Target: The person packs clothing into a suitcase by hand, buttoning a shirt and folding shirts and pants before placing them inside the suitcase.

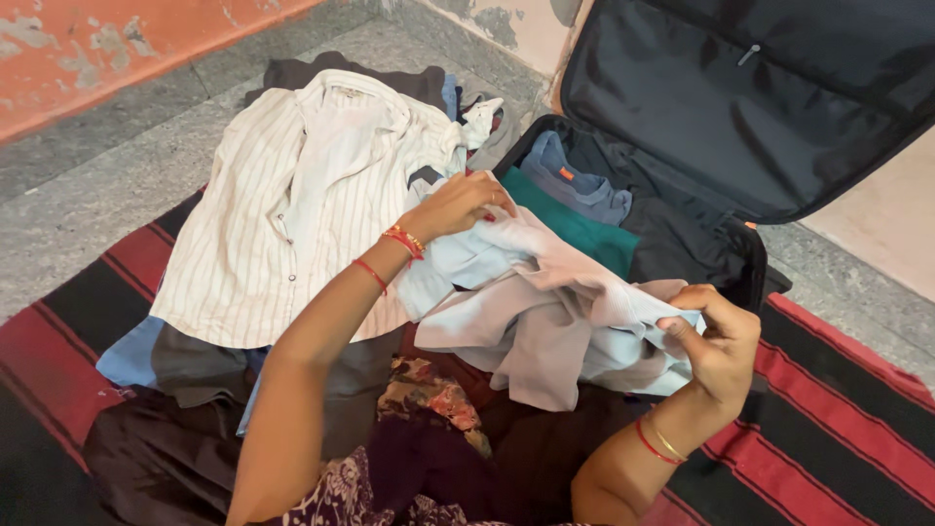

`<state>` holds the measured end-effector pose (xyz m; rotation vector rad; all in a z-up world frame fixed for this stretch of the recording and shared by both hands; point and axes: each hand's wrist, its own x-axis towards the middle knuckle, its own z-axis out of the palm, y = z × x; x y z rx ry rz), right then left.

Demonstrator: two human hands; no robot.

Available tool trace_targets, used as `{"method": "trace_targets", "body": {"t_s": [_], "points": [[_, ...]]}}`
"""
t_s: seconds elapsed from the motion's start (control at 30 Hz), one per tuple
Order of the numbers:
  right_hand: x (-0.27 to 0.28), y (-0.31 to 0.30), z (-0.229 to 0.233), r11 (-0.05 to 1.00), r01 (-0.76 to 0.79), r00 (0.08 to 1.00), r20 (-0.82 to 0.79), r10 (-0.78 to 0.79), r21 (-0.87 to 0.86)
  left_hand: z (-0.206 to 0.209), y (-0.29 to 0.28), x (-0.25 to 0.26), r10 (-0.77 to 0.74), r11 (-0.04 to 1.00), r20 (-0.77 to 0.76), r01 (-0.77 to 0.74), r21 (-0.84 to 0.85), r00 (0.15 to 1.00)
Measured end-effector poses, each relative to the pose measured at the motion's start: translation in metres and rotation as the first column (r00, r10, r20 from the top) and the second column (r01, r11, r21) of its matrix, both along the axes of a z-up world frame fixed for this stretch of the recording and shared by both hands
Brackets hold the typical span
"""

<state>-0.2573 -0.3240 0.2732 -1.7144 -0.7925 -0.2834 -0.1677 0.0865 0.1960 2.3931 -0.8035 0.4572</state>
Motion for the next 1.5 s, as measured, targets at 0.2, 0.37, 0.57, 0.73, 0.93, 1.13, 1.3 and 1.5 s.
{"method": "trace_targets", "body": {"t_s": [0.2,0.37,0.57,0.73,0.93,1.13,1.3,1.5], "points": [[0.002,0.007,-0.003,1.000,0.006,1.000,0.024,-0.006,-0.001,0.024,-0.021,-0.026,-0.127,0.989,0.089,0.133,-0.066,0.988],[-0.002,0.007,0.002,0.998,0.059,0.998,-0.019,-0.058,0.023,0.019,-0.021,-0.016,0.005,0.940,0.170,0.053,-0.336,0.985],[-0.006,0.024,0.018,0.954,0.159,0.980,-0.072,-0.183,-0.255,0.072,0.005,-0.067,0.218,0.802,0.090,-0.126,-0.584,0.972],[-0.002,0.071,0.011,0.746,0.336,0.939,0.261,-0.222,-0.575,0.124,0.033,-0.145,0.254,0.814,0.222,-0.084,-0.575,0.941],[0.028,0.100,-0.015,0.705,0.561,0.791,0.533,-0.301,-0.434,0.147,0.072,-0.230,0.364,0.931,0.167,-0.351,-0.102,0.916],[0.038,0.116,-0.036,0.671,0.519,0.854,0.337,-0.396,-0.529,0.096,0.107,-0.259,0.407,0.846,0.122,-0.424,0.322,0.905],[0.020,0.162,-0.030,0.989,0.003,0.997,-0.073,-0.014,-0.146,0.071,0.166,-0.310,0.736,0.604,0.329,-0.793,0.076,0.592],[-0.033,0.248,-0.015,0.838,-0.526,0.825,-0.152,0.544,0.145,0.072,0.280,-0.412,0.808,0.090,0.589,-0.981,-0.175,-0.031]]}}
